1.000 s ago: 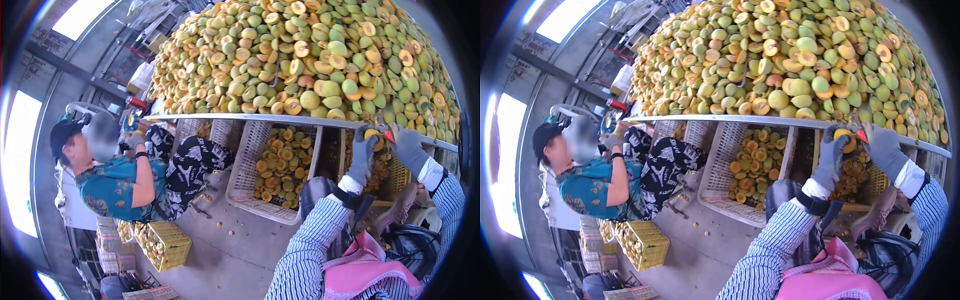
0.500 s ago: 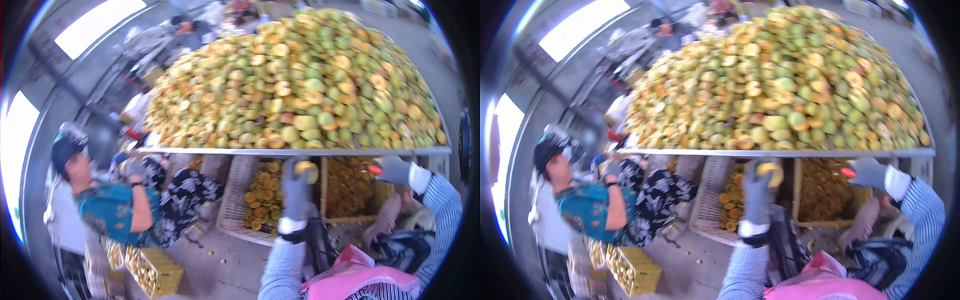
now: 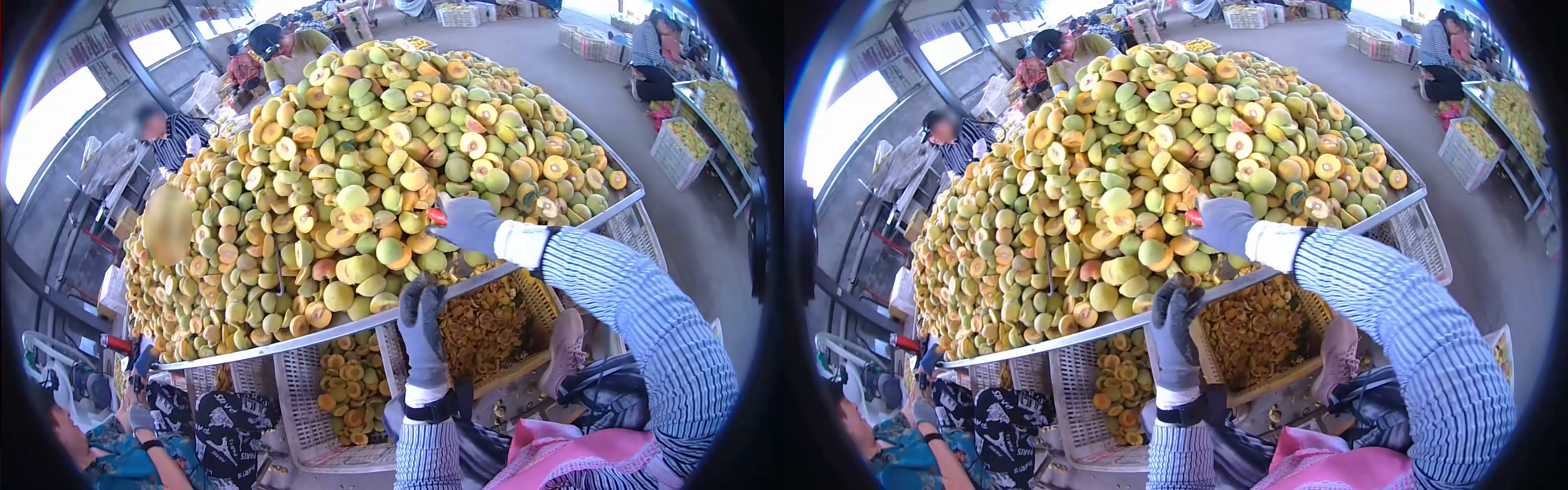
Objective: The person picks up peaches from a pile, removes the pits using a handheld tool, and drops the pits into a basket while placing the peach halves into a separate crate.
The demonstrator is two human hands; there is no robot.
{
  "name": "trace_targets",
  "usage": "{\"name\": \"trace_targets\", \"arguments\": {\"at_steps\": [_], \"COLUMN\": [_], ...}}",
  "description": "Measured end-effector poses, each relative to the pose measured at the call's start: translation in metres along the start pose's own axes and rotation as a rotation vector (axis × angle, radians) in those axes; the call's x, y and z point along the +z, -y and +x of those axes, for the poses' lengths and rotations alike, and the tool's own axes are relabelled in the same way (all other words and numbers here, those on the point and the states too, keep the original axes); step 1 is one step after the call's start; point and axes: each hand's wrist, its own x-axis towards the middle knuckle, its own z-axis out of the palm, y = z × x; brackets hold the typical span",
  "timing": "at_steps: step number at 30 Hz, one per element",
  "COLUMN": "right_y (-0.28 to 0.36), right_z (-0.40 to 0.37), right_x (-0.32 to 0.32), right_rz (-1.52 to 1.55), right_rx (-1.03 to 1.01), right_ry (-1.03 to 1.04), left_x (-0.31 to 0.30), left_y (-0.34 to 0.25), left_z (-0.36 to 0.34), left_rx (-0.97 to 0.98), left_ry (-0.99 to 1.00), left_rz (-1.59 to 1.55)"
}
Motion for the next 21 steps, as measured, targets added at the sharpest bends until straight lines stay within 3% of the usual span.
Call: {"name": "trace_targets", "arguments": {"at_steps": [3, 5, 7, 11, 12, 13, 15, 17, 19, 21], "right_y": [-0.007, -0.018, -0.011, 0.007, -0.002, -0.002, 0.001, 0.002, -0.004, 0.001], "right_z": [0.017, 0.02, 0.007, 0.005, 0.014, 0.015, 0.018, -0.001, -0.014, -0.019], "right_x": [0.022, 0.03, 0.005, -0.01, 0.012, 0.017, 0.027, 0.027, 0.027, 0.028], "right_rz": [0.131, 0.238, 0.645, 0.605, 0.474, 0.475, 0.812, 0.998, 1.039, 0.951], "right_rx": [0.034, 0.046, 0.229, 0.316, 0.247, 0.244, 0.33, 0.354, 0.328, 0.357], "right_ry": [0.004, 0.003, 0.225, 0.27, 0.133, 0.127, 0.113, 0.184, 0.282, 0.22], "left_x": [0.003, 0.003, 0.007, 0.006, 0.008, 0.008, 0.008, 0.011, 0.01, 0.006], "left_y": [0.016, 0.023, 0.02, 0.034, 0.037, 0.038, 0.033, 0.024, 0.022, 0.023], "left_z": [0.001, 0.003, 0.005, 0.008, 0.008, 0.008, 0.007, 0.006, 0.007, 0.006], "left_rx": [-0.07, -0.015, 0.097, 0.06, 0.061, 0.062, 0.063, 0.078, 0.109, 0.133], "left_ry": [-0.048, -0.06, -0.127, -0.065, -0.05, -0.037, -0.045, -0.201, -0.227, -0.24], "left_rz": [-0.016, 0.027, 0.135, 0.084, 0.086, 0.089, 0.055, -0.057, -0.06, -0.05]}}
